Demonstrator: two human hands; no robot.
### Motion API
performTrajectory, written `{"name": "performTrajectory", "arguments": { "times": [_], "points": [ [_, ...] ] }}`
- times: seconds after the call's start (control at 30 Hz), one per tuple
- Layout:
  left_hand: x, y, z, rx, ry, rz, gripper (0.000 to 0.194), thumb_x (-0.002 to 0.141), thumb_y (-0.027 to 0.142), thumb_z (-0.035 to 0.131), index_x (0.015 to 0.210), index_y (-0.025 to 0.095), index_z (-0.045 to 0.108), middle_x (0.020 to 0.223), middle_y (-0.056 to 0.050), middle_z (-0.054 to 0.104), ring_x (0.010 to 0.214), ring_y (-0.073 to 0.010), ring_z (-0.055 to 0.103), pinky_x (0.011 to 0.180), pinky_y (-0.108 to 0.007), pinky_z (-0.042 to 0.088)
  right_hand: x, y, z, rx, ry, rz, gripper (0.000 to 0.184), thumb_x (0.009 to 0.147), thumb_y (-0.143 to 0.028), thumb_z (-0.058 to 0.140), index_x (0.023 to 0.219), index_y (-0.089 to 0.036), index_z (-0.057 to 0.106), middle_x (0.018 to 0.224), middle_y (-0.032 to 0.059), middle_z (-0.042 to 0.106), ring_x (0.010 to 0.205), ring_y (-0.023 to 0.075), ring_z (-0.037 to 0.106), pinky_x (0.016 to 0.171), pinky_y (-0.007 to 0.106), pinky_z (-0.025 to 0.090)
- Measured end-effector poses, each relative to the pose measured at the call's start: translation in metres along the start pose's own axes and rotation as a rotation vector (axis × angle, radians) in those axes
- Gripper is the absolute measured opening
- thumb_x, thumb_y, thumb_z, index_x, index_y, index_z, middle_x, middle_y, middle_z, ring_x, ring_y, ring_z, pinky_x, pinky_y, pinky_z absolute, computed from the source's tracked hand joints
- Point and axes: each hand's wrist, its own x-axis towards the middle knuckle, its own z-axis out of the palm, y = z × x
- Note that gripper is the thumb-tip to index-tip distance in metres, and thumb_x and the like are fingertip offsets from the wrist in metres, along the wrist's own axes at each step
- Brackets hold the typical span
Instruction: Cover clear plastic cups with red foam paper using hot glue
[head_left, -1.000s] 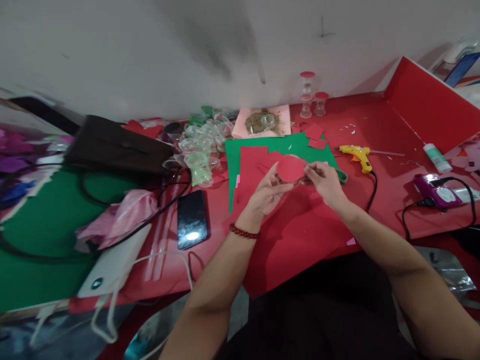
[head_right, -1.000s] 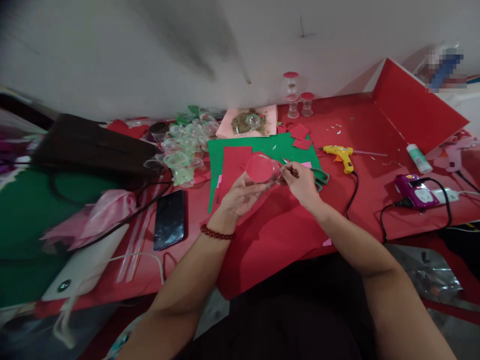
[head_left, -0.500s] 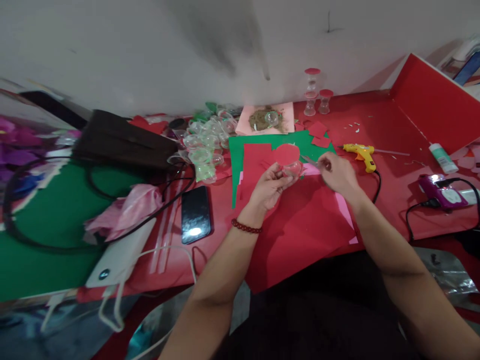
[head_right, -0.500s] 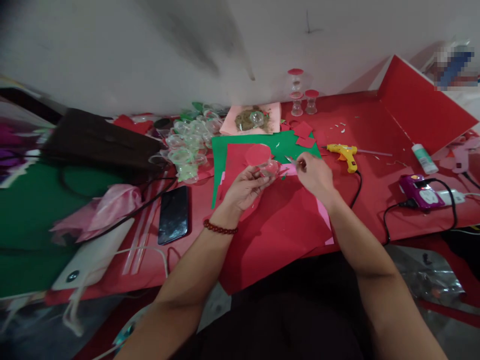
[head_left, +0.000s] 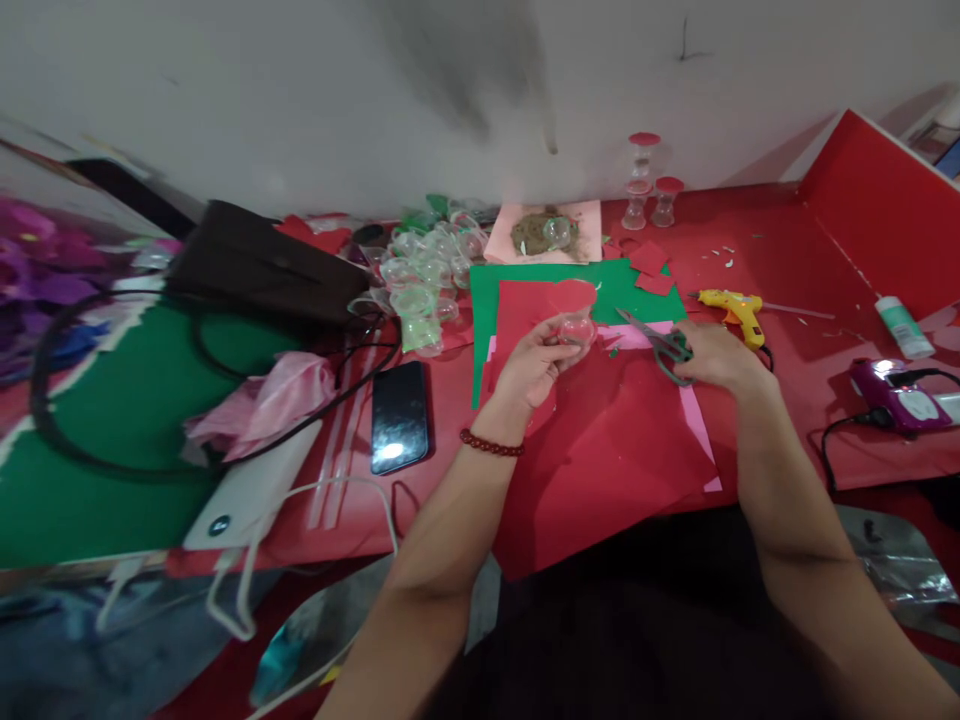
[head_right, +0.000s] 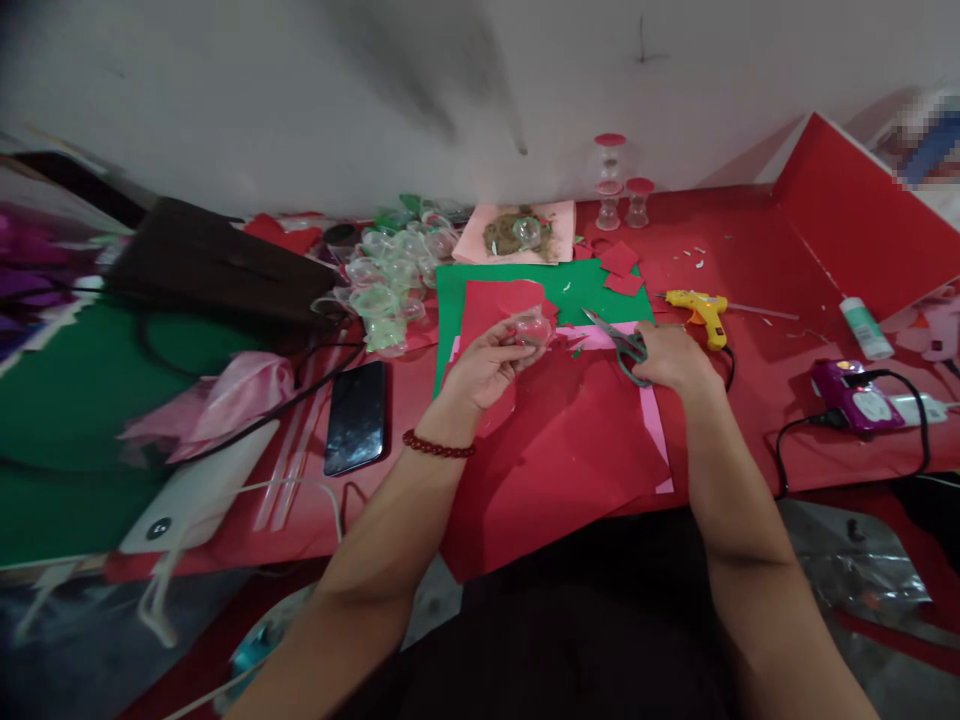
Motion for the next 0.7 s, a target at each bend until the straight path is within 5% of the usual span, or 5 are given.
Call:
{"name": "performTrajectory", "arguments": {
  "times": [0.17, 0.3, 0.4, 0.5, 0.7],
  "points": [
    [-0.001, 0.002, -0.001, -0.027, -0.007, 0.009, 0.040, 0.066, -0.008, 0.081, 0.094, 0.019, 0.070, 0.086, 0.003, 0.077, 0.091, -0.0157, 0.078, 0.109, -0.040, 0.061, 0.000, -0.005, 0.001, 0.084, 0.081, 0.007, 0.043, 0.080, -0.015, 0.075, 0.122, -0.016, 0.069, 0.101, 0.0126, 0.077, 0.095, 0.0315, 0.073, 0.076, 0.038, 0.051],
    [-0.001, 0.001, 0.000, -0.058, 0.009, 0.036, 0.042, 0.064, -0.009, 0.077, 0.095, 0.019, 0.071, 0.075, 0.006, 0.071, 0.080, -0.0138, 0.077, 0.099, -0.035, 0.064, 0.006, -0.007, 0.005, 0.688, 0.250, 0.000, 0.051, 0.081, -0.025, 0.082, 0.129, -0.018, 0.068, 0.098, 0.0083, 0.076, 0.087, 0.0261, 0.073, 0.075, 0.037, 0.057],
    [0.003, 0.000, -0.001, -0.083, 0.037, 0.091, 0.043, 0.064, -0.009, 0.077, 0.095, 0.020, 0.070, 0.075, 0.006, 0.070, 0.081, -0.0136, 0.077, 0.098, -0.034, 0.064, 0.009, -0.018, 0.011, 1.021, 0.227, -0.090, 0.064, 0.075, -0.037, 0.090, 0.133, -0.020, 0.069, 0.097, 0.0067, 0.075, 0.085, 0.0244, 0.071, 0.073, 0.038, 0.059],
    [0.006, -0.002, -0.002, -0.101, 0.081, 0.143, 0.038, 0.064, -0.008, 0.079, 0.086, 0.020, 0.066, 0.072, 0.007, 0.067, 0.081, -0.0140, 0.077, 0.097, -0.033, 0.064, 0.007, -0.034, 0.017, 1.008, 0.196, -0.192, 0.074, 0.072, -0.049, 0.091, 0.136, -0.023, 0.066, 0.094, 0.0033, 0.069, 0.080, 0.0221, 0.064, 0.073, 0.038, 0.056],
    [0.004, -0.005, -0.001, -0.100, 0.074, 0.277, 0.031, 0.066, 0.002, 0.085, 0.084, 0.021, 0.068, 0.081, 0.002, 0.077, 0.085, -0.0180, 0.078, 0.095, -0.037, 0.064, -0.002, -0.053, 0.024, 0.612, 0.441, -0.228, 0.070, 0.078, -0.060, 0.085, 0.133, -0.023, 0.062, 0.116, 0.0124, 0.070, 0.102, 0.0316, 0.065, 0.097, 0.051, 0.053]
  ]
}}
